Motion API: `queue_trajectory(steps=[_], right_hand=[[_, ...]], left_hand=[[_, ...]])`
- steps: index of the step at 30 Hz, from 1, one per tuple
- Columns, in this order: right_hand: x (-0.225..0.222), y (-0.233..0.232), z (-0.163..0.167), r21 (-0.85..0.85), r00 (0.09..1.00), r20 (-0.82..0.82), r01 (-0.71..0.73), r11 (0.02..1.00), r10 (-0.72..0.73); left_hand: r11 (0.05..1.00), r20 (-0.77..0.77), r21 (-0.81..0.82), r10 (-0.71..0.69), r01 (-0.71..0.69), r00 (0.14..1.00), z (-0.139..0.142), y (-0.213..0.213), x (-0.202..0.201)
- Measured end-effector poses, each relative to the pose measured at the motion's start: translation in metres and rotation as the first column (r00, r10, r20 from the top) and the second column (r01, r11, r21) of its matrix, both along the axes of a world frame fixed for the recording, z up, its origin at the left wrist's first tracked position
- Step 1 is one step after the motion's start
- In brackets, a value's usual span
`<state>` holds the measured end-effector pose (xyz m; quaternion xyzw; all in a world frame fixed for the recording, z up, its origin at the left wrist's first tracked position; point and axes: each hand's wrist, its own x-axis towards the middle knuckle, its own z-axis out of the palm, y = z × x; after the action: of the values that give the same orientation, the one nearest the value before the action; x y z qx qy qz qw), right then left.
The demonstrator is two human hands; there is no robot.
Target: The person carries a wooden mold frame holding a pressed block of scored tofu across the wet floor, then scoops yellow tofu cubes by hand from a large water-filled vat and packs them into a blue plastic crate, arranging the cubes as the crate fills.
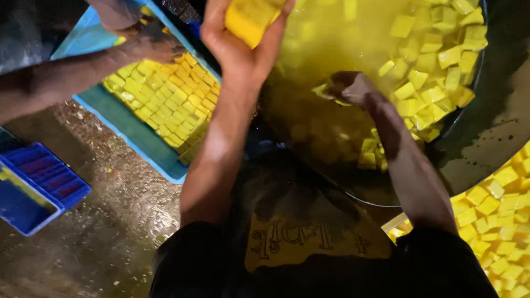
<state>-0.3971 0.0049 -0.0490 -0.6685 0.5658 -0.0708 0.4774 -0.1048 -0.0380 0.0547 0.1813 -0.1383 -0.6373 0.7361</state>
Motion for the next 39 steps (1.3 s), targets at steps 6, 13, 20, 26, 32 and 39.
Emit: queue_trajectory(steps=[6,13,20,26,32,39], right_hand=[[0.073,0.025,0.133,0.103,0.945,0.300,0.102,0.989,-0.129],[0.221,0.053,0.171,-0.173,0.942,0.274,-0.150,0.973,0.194],[0.281,0.112,0.148,-0.443,0.920,0.116,-0.289,0.849,0.374],[0.316,0.116,0.050,0.268,0.867,0.251,-0.489,0.830,0.430],[0.376,0.080,-0.016,0.561,0.923,0.344,-0.349,0.750,0.172],[0.474,0.110,-0.045,-0.084,0.739,-0.636,-0.351,0.933,0.221]], left_hand=[[0.987,-0.232,-0.124,-0.125,0.099,0.965,0.005,0.064,0.065],[0.975,-0.191,0.220,0.078,-0.034,0.978,-0.081,0.124,0.066],[0.980,-0.529,0.195,0.073,0.037,0.846,-0.120,0.200,0.090],[0.907,-0.513,0.390,0.070,0.160,0.856,-0.149,0.251,0.121],[0.807,-0.235,0.589,0.211,-0.034,0.949,-0.183,0.235,0.182],[0.791,0.731,0.491,-0.146,-0.365,0.667,-0.218,0.258,0.256]])
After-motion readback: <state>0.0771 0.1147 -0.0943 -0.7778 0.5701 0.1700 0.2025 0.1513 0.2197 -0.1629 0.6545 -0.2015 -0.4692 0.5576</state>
